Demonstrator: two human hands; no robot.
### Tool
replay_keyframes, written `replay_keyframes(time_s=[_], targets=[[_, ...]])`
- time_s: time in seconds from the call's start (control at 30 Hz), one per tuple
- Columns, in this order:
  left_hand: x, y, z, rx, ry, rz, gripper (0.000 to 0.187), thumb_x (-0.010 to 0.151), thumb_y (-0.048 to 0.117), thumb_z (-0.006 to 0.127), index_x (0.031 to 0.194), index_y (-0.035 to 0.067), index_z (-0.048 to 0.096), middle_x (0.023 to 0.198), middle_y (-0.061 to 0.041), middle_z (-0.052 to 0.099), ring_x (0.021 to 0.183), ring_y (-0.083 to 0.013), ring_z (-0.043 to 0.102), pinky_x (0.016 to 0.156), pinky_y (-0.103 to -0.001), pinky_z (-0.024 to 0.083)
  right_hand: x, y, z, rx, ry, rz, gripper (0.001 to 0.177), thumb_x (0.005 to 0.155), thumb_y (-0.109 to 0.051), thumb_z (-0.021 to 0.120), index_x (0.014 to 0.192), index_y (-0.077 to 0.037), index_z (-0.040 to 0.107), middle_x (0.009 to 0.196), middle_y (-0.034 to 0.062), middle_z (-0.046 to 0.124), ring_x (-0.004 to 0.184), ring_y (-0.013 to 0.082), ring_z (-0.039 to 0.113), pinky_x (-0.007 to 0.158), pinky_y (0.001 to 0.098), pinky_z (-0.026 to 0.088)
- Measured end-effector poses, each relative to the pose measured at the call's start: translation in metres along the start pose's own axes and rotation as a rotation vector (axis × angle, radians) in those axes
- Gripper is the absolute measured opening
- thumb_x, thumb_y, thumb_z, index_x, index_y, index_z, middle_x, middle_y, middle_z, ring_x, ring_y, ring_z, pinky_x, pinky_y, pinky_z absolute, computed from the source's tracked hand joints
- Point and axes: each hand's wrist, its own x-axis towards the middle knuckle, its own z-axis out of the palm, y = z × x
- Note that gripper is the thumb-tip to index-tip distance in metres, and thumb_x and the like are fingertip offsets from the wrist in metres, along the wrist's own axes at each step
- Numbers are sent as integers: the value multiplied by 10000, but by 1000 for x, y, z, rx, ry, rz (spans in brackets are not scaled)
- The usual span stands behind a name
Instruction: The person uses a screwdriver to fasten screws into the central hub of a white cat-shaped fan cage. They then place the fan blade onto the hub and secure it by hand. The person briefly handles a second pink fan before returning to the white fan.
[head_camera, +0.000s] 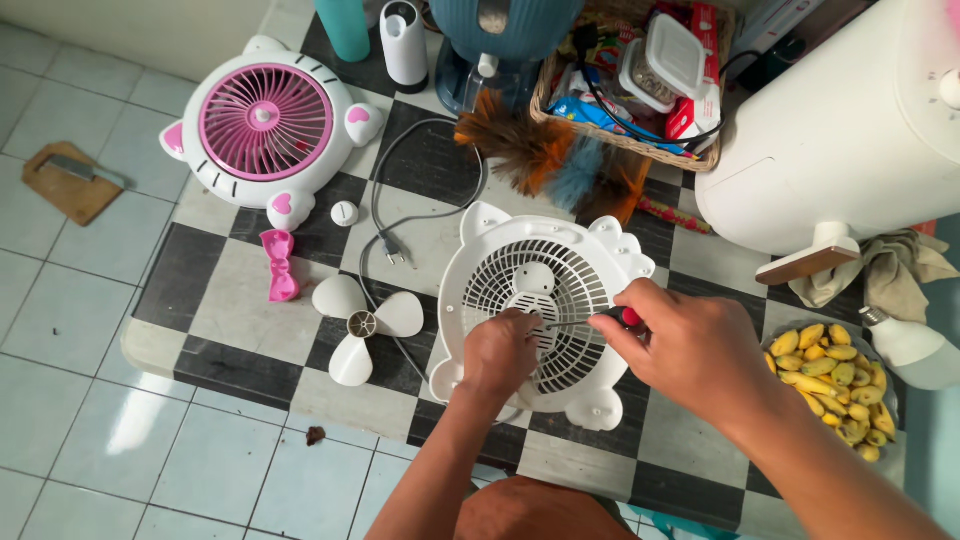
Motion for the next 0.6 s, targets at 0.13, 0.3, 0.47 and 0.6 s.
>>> replay_keyframes(time_s=[0.13, 0.3, 0.47, 0.6], targets=[[8, 18, -20, -175, -52, 72, 252, 794, 117, 779, 1045, 129, 783, 992, -91, 767, 792, -273, 750, 722, -367, 591, 3, -7, 7, 7, 51, -30, 319, 818, -324, 820, 764, -84, 618, 543, 50, 656, 439, 275, 638, 415, 395, 479], [18, 41, -38, -316, -83, 264, 255, 801, 153, 817, 1048, 109, 770, 982, -86, 767, 797, -252, 756, 719, -338, 595, 9, -13, 9, 27, 50, 53, 338, 833, -328, 812, 744, -68, 615, 549, 84, 648, 462, 305, 649, 431, 402, 498], [32, 40, -37, -185, -65, 425, 117, 825, 191, 812, 905, 108, 793, 848, -91, 761, 741, -290, 721, 669, -380, 570, 8, -22, 0, 19, -42, 203, 355, 838, -359, 813, 785, -60, 629, 598, 119, 671, 543, 337, 683, 497, 433, 529], [42, 33, -33, -69, -117, 523, 74, 878, 185, 758, 888, 118, 788, 831, -88, 749, 731, -294, 713, 659, -397, 561, 4, -20, -18, 177, -101, 97, 302, 833, -259, 739, 1025, -39, 663, 900, 160, 707, 703, 318, 732, 615, 438, 553]])
